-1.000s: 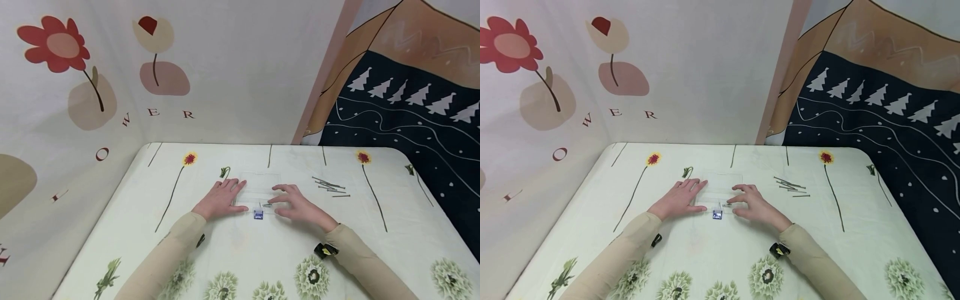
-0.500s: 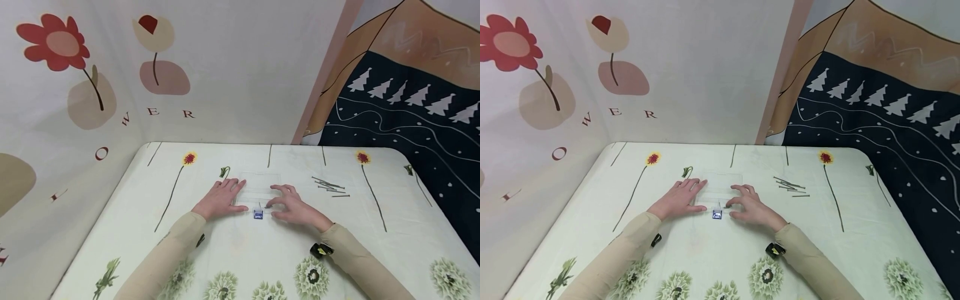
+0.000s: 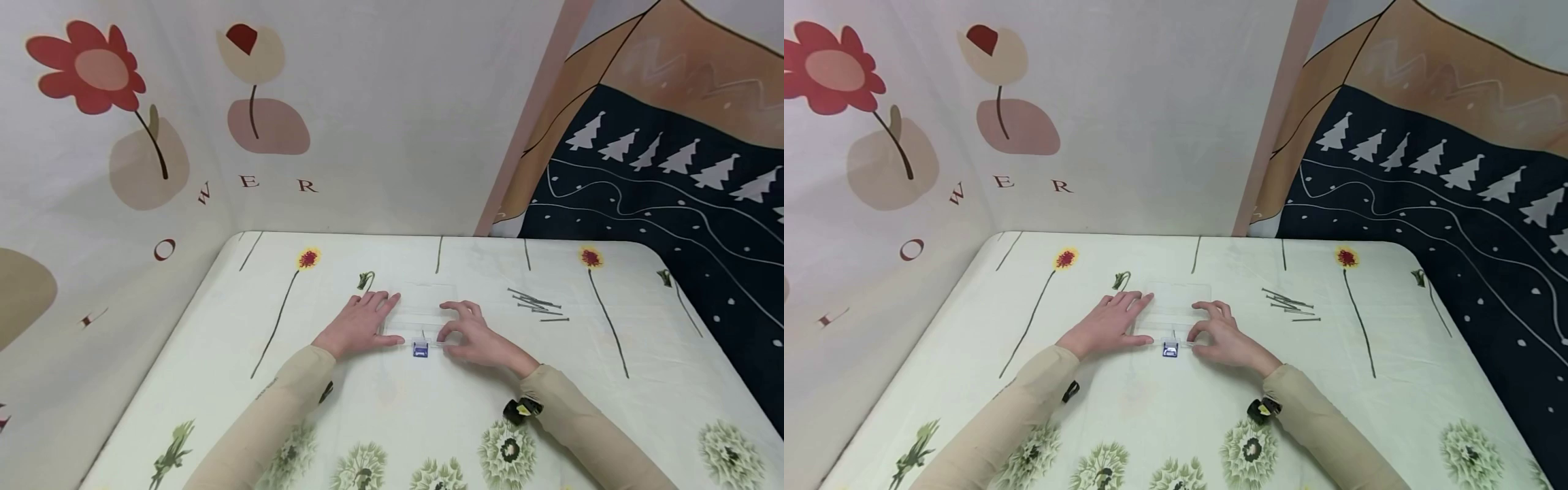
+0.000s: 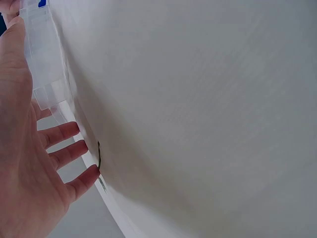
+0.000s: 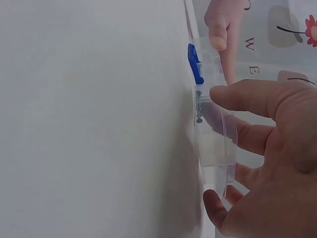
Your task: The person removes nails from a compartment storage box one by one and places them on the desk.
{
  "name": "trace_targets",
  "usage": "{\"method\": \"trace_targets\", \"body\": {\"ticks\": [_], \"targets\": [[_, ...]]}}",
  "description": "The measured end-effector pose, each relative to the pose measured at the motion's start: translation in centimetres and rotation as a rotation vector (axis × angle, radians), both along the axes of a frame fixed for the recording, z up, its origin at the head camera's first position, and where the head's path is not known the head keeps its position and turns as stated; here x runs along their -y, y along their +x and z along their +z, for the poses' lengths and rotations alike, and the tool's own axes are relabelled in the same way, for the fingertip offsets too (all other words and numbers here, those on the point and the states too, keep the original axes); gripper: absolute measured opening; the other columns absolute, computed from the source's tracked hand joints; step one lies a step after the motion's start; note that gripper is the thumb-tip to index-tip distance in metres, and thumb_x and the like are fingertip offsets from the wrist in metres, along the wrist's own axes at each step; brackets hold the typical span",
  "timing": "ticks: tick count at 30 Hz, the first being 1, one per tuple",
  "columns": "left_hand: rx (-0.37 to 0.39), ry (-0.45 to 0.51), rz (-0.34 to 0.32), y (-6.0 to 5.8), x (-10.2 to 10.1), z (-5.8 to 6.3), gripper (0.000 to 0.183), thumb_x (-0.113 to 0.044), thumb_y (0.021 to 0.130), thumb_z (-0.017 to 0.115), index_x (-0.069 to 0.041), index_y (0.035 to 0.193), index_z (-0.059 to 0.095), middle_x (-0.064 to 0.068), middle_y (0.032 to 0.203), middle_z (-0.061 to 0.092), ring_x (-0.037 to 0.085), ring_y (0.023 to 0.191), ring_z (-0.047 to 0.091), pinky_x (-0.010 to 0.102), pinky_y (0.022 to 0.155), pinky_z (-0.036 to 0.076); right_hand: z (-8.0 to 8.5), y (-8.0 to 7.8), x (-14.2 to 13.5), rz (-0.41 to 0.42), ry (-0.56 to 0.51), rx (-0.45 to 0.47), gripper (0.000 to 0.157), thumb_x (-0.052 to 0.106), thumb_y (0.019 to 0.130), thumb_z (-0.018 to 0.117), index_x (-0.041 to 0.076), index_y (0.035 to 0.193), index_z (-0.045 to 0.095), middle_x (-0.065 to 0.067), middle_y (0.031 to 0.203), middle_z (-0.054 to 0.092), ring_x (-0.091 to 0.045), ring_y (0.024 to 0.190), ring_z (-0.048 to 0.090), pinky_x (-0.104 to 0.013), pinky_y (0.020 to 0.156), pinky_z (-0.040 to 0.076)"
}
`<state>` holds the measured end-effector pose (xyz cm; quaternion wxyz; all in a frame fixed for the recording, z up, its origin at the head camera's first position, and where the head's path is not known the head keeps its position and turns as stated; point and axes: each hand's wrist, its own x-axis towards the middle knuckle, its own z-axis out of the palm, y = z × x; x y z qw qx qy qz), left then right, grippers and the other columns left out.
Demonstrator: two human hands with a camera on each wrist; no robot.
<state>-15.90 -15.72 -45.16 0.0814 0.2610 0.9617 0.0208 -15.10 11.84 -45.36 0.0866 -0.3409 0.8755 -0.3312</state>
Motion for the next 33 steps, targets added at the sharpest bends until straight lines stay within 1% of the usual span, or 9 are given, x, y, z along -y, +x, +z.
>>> {"method": "trace_targets", "body": {"ticks": [5,12,19,24,33], "targets": [[-0.013,-0.004,-0.001,-0.1,0.1,0.0,0.093,-0.074,0.087,0.043,-0.015,0.155,0.023,0.011,0.149,0.035,0.026,0.137,0.03,0.05,0.108,0.024,-0.2,0.1,0.1,-0.015,-0.009,0.015,0.013,0.007,0.076,0.073,0.015,0.086,0.071,-0.02,0.145,0.035,-0.047,0.131,0.018,-0.069,0.099,0.018],[-0.006,-0.014,0.001,-0.1,0.1,-0.1,0.094,-0.075,0.086,0.042,-0.015,0.155,0.023,0.011,0.15,0.035,0.026,0.137,0.03,0.049,0.108,0.023,-0.2,0.5,0.6,-0.024,0.034,-0.01,0.012,0.008,0.078,0.072,0.015,0.086,0.066,-0.021,0.145,0.033,-0.047,0.132,0.017,-0.066,0.092,0.024],[-0.006,-0.018,0.0,-0.1,0.1,-0.1,0.094,-0.076,0.086,0.041,-0.015,0.155,0.023,0.011,0.15,0.035,0.026,0.137,0.03,0.049,0.108,0.024,-0.4,0.7,0.6,-0.027,0.055,0.001,0.013,0.007,0.081,0.07,0.016,0.086,0.061,-0.021,0.147,0.03,-0.045,0.133,0.014,-0.064,0.093,0.023],[-0.008,-0.025,-0.003,-0.1,0.0,-0.1,0.094,-0.076,0.086,0.04,-0.014,0.155,0.023,0.011,0.15,0.035,0.026,0.137,0.03,0.049,0.108,0.024,-0.4,0.8,0.7,-0.028,0.061,0.001,0.015,0.008,0.081,0.071,0.016,0.086,0.06,-0.022,0.147,0.029,-0.046,0.134,0.014,-0.064,0.092,0.024],[-0.014,-0.023,-0.001,-0.1,-0.1,-0.1,0.095,-0.077,0.086,0.04,-0.014,0.154,0.024,0.011,0.149,0.035,0.026,0.136,0.031,0.049,0.108,0.025,-0.1,1.1,0.8,-0.036,0.108,-0.038,0.017,0.009,0.08,0.073,0.015,0.085,0.058,-0.021,0.148,0.029,-0.045,0.134,0.015,-0.061,0.09,0.027]]}}
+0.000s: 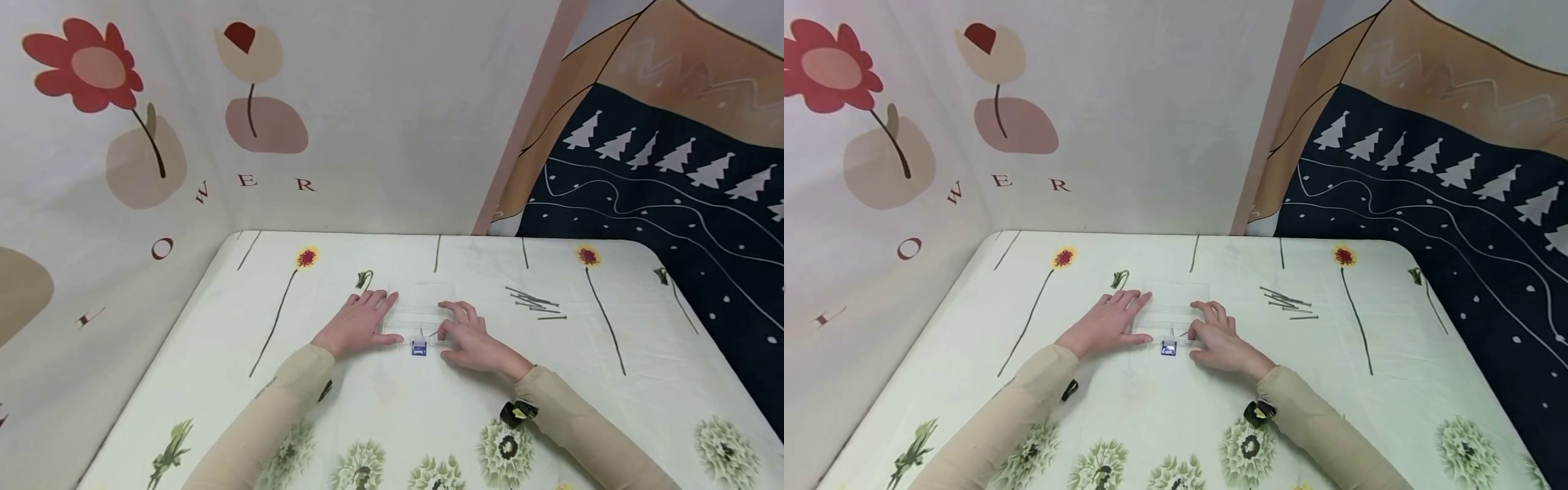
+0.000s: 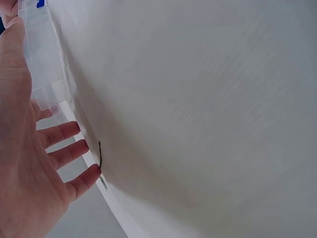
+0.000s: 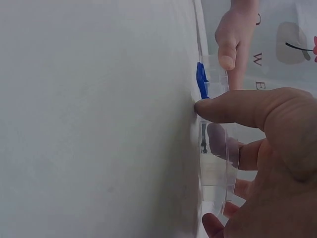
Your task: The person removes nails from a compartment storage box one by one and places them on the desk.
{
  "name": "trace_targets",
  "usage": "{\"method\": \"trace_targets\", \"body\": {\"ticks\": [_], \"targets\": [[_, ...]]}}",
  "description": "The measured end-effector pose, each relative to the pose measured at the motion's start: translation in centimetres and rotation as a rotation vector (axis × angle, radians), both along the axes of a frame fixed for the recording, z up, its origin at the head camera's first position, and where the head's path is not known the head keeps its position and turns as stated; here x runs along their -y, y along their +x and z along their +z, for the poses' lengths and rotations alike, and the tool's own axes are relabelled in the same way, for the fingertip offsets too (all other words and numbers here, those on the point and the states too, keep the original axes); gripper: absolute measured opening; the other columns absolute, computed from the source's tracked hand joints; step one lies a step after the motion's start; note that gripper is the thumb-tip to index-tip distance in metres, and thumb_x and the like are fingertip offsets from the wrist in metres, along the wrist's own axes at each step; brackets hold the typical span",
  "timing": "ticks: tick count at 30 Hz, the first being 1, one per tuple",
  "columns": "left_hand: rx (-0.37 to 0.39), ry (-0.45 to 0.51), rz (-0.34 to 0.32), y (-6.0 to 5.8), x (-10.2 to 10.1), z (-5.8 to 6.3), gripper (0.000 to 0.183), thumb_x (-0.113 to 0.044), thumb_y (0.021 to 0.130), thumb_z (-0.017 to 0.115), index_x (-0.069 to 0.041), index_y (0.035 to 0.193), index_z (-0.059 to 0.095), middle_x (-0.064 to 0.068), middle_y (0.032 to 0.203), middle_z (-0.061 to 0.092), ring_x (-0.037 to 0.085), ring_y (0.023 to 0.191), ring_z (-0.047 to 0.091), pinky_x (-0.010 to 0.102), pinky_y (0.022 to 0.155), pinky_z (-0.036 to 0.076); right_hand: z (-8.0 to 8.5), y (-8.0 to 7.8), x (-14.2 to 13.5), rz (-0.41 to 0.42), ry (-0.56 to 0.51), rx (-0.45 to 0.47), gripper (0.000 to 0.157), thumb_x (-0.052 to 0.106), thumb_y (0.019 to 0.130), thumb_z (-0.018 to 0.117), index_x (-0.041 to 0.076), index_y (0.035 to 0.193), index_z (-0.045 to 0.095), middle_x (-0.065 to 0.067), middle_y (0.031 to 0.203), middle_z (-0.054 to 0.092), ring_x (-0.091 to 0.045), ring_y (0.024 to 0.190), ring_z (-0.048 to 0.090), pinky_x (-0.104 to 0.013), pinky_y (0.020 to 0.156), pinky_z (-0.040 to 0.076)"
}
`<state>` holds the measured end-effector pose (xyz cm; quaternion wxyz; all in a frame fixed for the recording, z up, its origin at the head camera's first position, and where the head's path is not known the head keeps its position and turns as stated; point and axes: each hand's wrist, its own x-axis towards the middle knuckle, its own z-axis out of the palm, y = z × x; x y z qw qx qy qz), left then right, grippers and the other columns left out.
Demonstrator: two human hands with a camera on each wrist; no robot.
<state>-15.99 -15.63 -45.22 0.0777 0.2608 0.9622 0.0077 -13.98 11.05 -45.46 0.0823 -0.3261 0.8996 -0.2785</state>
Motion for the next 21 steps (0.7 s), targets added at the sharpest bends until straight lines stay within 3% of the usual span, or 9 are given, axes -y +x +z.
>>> {"method": "trace_targets", "body": {"ticks": [9,15,21], "targets": [[0.002,0.027,0.001,0.16,-0.15,0.06,0.093,-0.074,0.086,0.043,-0.012,0.154,0.026,0.012,0.148,0.036,0.029,0.135,0.033,0.051,0.107,0.026,-0.31,-0.42,-0.62,-0.017,-0.075,0.027,0.015,0.01,0.079,0.073,0.017,0.084,0.061,-0.02,0.147,0.034,-0.046,0.134,0.019,-0.067,0.095,0.023],[0.011,0.02,0.002,0.16,-0.11,0.14,0.093,-0.074,0.087,0.043,-0.012,0.154,0.025,0.012,0.149,0.035,0.03,0.136,0.032,0.051,0.108,0.025,0.14,-0.66,-0.94,0.014,-0.078,-0.029,0.016,0.007,0.075,0.076,0.014,0.088,0.071,-0.021,0.144,0.041,-0.046,0.13,0.027,-0.067,0.097,0.023],[-0.003,0.008,-0.003,0.05,-0.01,0.04,0.094,-0.075,0.086,0.042,-0.012,0.154,0.025,0.012,0.148,0.036,0.028,0.135,0.032,0.05,0.108,0.025,0.26,-0.79,-0.7,0.014,-0.08,-0.038,0.012,0.007,0.072,0.078,0.012,0.081,0.074,-0.019,0.143,0.042,-0.048,0.129,0.028,-0.068,0.098,0.023]]}}
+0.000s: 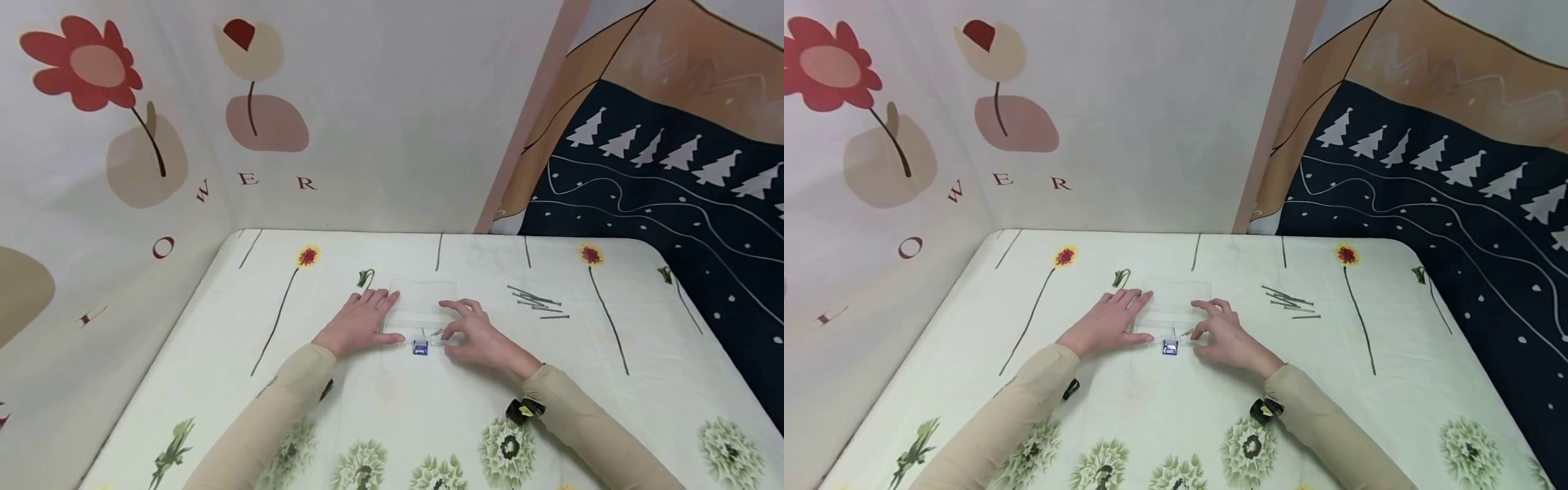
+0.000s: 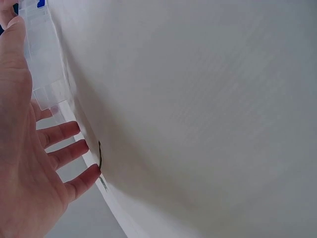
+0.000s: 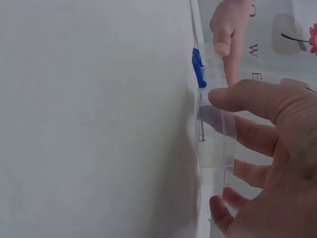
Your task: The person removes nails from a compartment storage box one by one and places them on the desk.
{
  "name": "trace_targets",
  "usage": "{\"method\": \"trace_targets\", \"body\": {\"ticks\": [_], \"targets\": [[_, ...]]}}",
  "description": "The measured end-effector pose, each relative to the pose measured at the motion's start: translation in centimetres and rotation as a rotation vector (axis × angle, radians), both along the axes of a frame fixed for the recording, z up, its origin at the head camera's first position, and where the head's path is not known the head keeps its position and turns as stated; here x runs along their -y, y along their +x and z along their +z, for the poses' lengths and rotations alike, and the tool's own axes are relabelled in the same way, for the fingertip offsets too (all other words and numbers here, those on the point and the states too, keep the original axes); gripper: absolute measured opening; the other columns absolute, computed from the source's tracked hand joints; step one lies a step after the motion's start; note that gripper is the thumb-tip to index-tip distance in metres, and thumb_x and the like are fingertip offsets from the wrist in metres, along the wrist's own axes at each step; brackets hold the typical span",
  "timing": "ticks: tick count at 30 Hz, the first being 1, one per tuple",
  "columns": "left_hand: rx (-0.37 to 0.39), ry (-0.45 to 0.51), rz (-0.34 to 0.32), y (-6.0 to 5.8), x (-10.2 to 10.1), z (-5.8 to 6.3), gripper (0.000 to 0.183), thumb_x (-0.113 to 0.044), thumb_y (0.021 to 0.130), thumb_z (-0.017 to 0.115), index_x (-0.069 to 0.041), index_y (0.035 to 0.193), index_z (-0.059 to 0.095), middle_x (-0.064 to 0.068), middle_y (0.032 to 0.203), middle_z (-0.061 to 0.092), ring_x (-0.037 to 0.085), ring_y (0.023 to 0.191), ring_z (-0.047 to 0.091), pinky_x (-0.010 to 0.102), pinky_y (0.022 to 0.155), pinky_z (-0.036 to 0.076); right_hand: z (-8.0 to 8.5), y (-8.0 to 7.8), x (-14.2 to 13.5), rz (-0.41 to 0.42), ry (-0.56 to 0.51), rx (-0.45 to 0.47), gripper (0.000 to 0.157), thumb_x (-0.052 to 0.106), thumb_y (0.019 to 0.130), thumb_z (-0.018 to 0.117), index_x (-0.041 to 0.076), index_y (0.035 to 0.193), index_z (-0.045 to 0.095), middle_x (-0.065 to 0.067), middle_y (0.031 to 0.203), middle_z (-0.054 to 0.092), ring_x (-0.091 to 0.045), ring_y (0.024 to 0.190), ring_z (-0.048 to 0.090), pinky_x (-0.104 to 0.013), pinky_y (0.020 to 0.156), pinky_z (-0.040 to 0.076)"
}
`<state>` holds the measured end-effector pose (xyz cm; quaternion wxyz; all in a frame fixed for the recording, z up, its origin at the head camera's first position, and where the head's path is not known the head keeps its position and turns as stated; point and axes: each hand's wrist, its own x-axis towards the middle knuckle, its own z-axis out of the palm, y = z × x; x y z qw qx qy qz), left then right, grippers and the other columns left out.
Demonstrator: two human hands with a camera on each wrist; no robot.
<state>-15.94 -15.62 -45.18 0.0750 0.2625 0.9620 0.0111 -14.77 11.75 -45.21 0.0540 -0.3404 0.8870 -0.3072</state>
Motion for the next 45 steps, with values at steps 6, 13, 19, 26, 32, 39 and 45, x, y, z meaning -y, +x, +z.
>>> {"method": "trace_targets", "body": {"ticks": [6,13,19,26,32,39,45], "targets": [[-0.003,-0.008,-0.001,-0.1,0.1,0.0,0.094,-0.076,0.086,0.041,-0.013,0.154,0.025,0.011,0.148,0.036,0.027,0.135,0.032,0.05,0.108,0.025,-0.3,0.0,0.5,-0.012,0.021,0.006,0.014,0.008,0.07,0.078,0.013,0.08,0.07,-0.021,0.144,0.039,-0.049,0.128,0.024,-0.071,0.091,0.027],[-0.008,0.007,-0.008,-0.1,0.2,-0.1,0.094,-0.076,0.086,0.041,-0.012,0.154,0.026,0.012,0.147,0.037,0.028,0.135,0.033,0.05,0.107,0.025,-0.3,0.4,1.0,-0.017,0.091,-0.018,0.016,0.01,0.072,0.075,0.013,0.08,0.061,-0.022,0.145,0.034,-0.046,0.129,0.023,-0.066,0.088,0.031],[-0.01,0.005,-0.009,-0.1,0.3,-0.1,0.094,-0.076,0.086,0.041,-0.012,0.154,0.026,0.011,0.147,0.038,0.028,0.134,0.033,0.05,0.107,0.026,-0.5,0.6,1.0,-0.014,0.076,-0.02,0.014,0.008,0.078,0.071,0.013,0.081,0.059,-0.022,0.146,0.033,-0.045,0.13,0.021,-0.065,0.089,0.031],[-0.008,-0.001,-0.005,-0.1,0.1,0.0,0.094,-0.076,0.086,0.041,-0.012,0.154,0.026,0.011,0.147,0.037,0.029,0.134,0.033,0.05,0.107,0.027,-0.5,0.6,0.5,-0.011,0.006,0.005,0.012,0.009,0.08,0.07,0.014,0.083,0.059,-0.023,0.146,0.034,-0.047,0.131,0.021,-0.067,0.094,0.027],[-0.005,-0.001,-0.01,-0.1,0.0,0.0,0.095,-0.076,0.086,0.04,-0.011,0.154,0.025,0.012,0.148,0.037,0.029,0.134,0.034,0.051,0.106,0.027,0.2,0.7,0.1,-0.024,0.013,-0.004,0.015,0.005,0.08,0.07,0.006,0.095,0.07,-0.025,0.144,0.038,-0.045,0.131,0.03,-0.059,0.102,0.03],[-0.001,-0.012,0.002,-0.1,0.0,0.0,0.095,-0.076,0.086,0.041,-0.012,0.154,0.025,0.012,0.149,0.036,0.029,0.135,0.033,0.05,0.107,0.027,0.5,0.8,-0.1,-0.008,0.077,-0.059,0.026,0.003,0.078,0.071,0.001,0.104,0.071,-0.023,0.145,0.038,-0.042,0.131,0.036,-0.053,0.103,0.034],[-0.004,-0.019,0.002,-0.1,-0.1,0.0,0.095,-0.076,0.086,0.041,-0.012,0.154,0.025,0.012,0.148,0.036,0.029,0.135,0.033,0.05,0.107,0.026,0.6,0.9,-0.1,0.001,0.098,-0.07,0.028,0.007,0.078,0.072,0.001,0.105,0.071,-0.022,0.146,0.038,-0.041,0.132,0.035,-0.052,0.103,0.034]]}}
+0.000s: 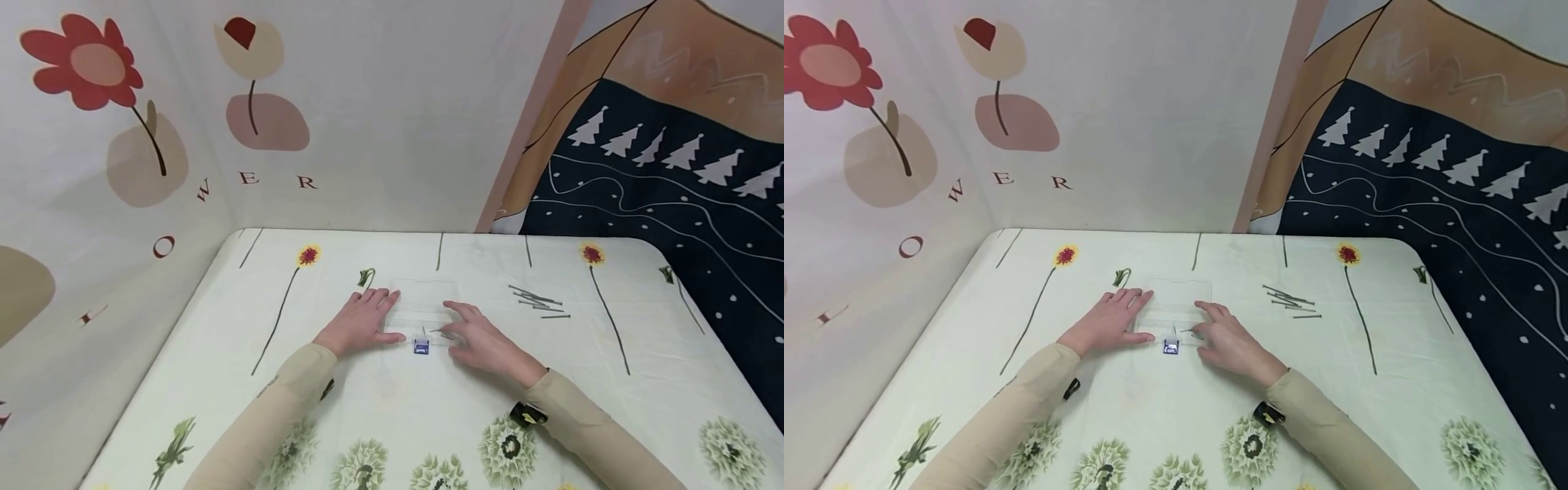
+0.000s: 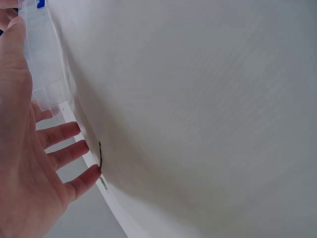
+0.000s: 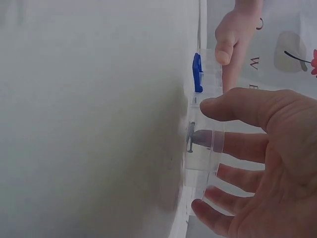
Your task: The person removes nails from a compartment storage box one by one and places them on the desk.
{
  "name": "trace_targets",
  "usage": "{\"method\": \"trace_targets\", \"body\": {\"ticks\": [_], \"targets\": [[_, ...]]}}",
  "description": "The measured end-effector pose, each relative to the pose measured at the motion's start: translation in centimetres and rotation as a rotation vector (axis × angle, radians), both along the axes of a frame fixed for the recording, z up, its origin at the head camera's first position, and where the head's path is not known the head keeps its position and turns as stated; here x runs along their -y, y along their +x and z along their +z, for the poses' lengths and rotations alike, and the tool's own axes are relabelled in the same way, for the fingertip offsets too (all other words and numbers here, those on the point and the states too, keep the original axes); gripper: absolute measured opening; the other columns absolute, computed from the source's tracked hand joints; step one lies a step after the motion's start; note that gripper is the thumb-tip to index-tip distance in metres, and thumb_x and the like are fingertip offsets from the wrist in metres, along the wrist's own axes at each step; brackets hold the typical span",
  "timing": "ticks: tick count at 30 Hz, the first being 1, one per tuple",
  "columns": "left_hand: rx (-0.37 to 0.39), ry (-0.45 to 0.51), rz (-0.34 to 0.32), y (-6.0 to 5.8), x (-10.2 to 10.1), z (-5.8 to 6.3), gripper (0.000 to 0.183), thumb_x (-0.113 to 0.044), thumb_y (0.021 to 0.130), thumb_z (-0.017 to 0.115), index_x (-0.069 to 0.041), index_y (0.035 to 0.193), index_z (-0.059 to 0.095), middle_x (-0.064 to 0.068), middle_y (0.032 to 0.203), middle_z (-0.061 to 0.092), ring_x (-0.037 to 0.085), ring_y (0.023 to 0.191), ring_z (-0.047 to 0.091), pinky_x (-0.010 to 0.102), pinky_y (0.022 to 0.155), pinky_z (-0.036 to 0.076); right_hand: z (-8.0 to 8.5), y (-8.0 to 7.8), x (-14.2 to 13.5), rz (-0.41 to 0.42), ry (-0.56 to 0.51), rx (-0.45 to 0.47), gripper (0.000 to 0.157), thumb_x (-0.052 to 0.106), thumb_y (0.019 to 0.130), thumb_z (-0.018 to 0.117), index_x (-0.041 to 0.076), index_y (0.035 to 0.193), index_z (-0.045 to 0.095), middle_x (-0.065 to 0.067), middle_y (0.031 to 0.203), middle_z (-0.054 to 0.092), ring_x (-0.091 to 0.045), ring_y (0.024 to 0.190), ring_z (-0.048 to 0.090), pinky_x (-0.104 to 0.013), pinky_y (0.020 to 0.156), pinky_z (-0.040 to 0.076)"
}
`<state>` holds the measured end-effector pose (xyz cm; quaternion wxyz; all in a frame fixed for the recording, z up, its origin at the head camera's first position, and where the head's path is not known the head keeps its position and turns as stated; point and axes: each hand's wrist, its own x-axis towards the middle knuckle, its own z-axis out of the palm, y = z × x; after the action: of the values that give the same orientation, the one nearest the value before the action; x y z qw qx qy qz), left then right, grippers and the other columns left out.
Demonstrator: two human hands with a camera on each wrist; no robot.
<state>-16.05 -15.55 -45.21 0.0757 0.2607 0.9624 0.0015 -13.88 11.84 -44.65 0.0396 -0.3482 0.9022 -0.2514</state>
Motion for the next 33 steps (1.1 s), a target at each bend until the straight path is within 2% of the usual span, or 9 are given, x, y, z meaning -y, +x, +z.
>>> {"method": "trace_targets", "body": {"ticks": [6,9,16,24,33], "targets": [[-0.006,0.009,-0.008,0.0,0.0,0.0,0.094,-0.075,0.086,0.042,-0.012,0.154,0.025,0.012,0.148,0.037,0.028,0.135,0.033,0.05,0.107,0.026,-0.2,-0.1,-0.1,-0.029,-0.023,0.011,0.01,0.004,0.074,0.074,0.007,0.083,0.07,-0.021,0.143,0.041,-0.041,0.131,0.035,-0.05,0.099,0.038],[-0.008,0.017,-0.007,0.0,0.0,0.0,0.094,-0.075,0.086,0.043,-0.011,0.154,0.026,0.012,0.147,0.037,0.029,0.134,0.033,0.051,0.107,0.026,-0.4,-0.3,-0.2,-0.03,-0.04,0.032,0.011,0.001,0.073,0.072,0.01,0.077,0.067,-0.02,0.143,0.04,-0.041,0.132,0.033,-0.051,0.099,0.038],[-0.002,0.021,-0.009,0.1,0.1,0.1,0.094,-0.074,0.086,0.044,-0.011,0.154,0.026,0.012,0.147,0.037,0.028,0.134,0.033,0.05,0.106,0.026,-0.8,-0.4,0.0,-0.009,-0.03,0.039,0.013,0.001,0.074,0.07,0.012,0.077,0.061,-0.024,0.143,0.036,-0.045,0.131,0.027,-0.056,0.1,0.033],[-0.004,0.031,-0.015,0.1,0.0,0.3,0.094,-0.074,0.086,0.044,-0.011,0.154,0.025,0.012,0.147,0.036,0.029,0.134,0.033,0.051,0.106,0.026,-1.2,-0.4,0.0,-0.027,-0.083,0.06,0.012,0.003,0.078,0.07,0.011,0.077,0.061,-0.022,0.141,0.037,-0.045,0.13,0.026,-0.061,0.101,0.026],[0.012,0.03,-0.007,0.1,0.0,0.3,0.094,-0.073,0.087,0.046,-0.01,0.153,0.025,0.013,0.147,0.037,0.031,0.133,0.034,0.052,0.106,0.027,-1.1,-0.2,0.3,-0.009,-0.032,0.002,0.014,0.002,0.081,0.069,0.011,0.079,0.058,-0.024,0.14,0.037,-0.047,0.129,0.027,-0.062,0.088,0.034]]}}
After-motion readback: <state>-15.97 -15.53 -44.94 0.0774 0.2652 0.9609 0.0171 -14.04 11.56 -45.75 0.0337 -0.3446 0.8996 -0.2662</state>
